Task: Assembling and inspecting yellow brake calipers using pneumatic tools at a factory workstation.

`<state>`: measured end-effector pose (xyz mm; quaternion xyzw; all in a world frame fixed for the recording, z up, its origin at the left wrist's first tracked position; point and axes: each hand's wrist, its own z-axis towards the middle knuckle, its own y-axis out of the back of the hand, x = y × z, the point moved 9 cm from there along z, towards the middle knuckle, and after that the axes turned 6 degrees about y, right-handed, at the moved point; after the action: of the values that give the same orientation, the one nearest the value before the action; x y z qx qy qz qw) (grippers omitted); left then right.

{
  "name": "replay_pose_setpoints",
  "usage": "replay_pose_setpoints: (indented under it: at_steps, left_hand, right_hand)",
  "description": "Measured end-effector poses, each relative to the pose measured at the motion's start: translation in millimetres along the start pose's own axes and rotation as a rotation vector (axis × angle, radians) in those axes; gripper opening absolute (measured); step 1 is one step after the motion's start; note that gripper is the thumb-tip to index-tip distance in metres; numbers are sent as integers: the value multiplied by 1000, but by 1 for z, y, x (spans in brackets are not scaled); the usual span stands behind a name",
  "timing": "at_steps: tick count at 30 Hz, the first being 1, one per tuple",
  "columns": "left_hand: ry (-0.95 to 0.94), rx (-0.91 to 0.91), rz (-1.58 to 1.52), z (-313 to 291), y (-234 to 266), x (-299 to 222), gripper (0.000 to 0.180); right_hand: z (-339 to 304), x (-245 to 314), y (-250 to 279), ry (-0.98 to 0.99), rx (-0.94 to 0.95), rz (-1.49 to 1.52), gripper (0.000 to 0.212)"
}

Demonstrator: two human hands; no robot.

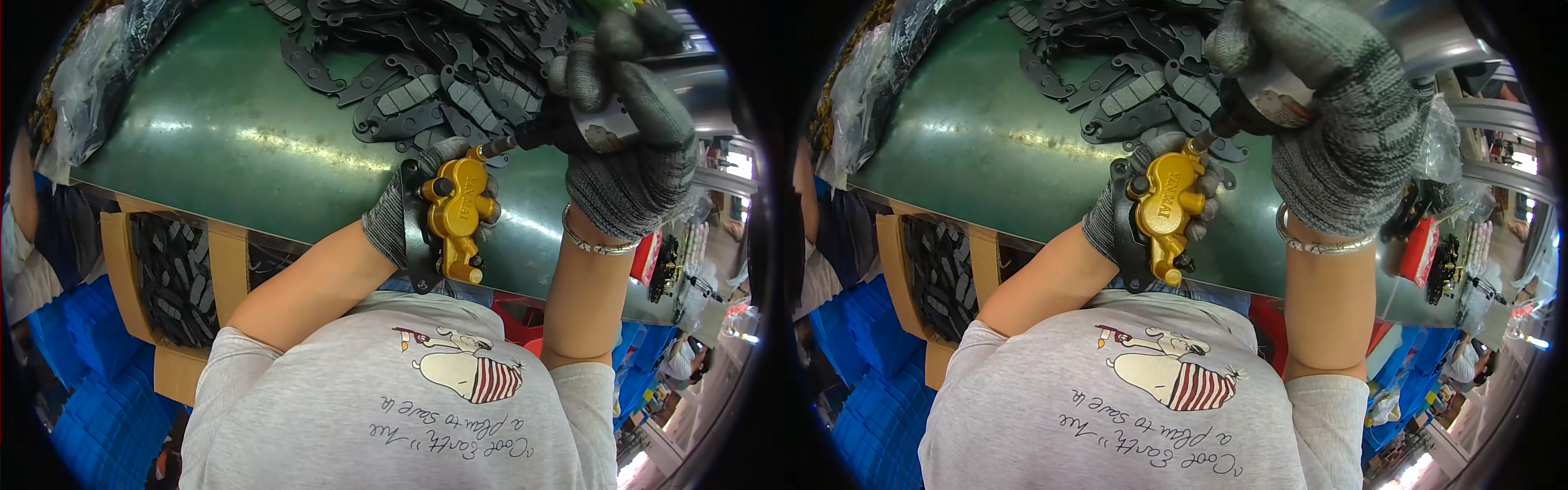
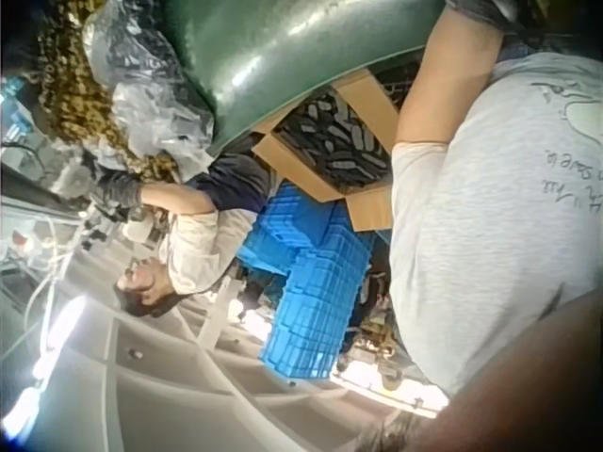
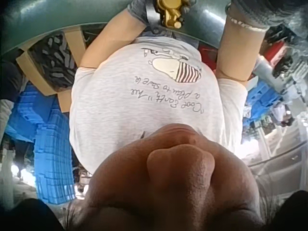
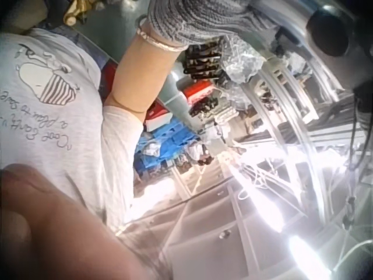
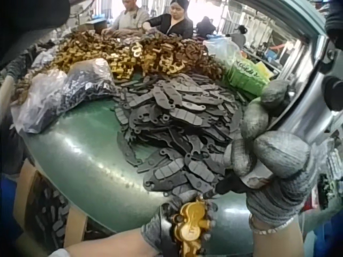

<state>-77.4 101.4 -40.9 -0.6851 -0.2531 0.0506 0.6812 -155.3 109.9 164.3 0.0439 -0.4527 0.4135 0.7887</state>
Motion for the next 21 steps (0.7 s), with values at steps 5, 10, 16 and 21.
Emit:
replay_pose_setpoints:
  at_steps: [5,10,16,21]
  left_hand:
    - [-1,-48,-36,1,2,5,36]
    - [-27,-40,-9,-2,5,-1,37]
    - [81,51,179,0,-4,6,40]
    - [12,20,212,-1,-16,3,45]
  right_hand:
    - [-24,4,19,53,-128,-203,40]
    - [-17,-1,10,81,-99,-144,34]
    - [-58,16,27,229,-35,-391,36]
    - [-53,17,54,113,-465,-281,40]
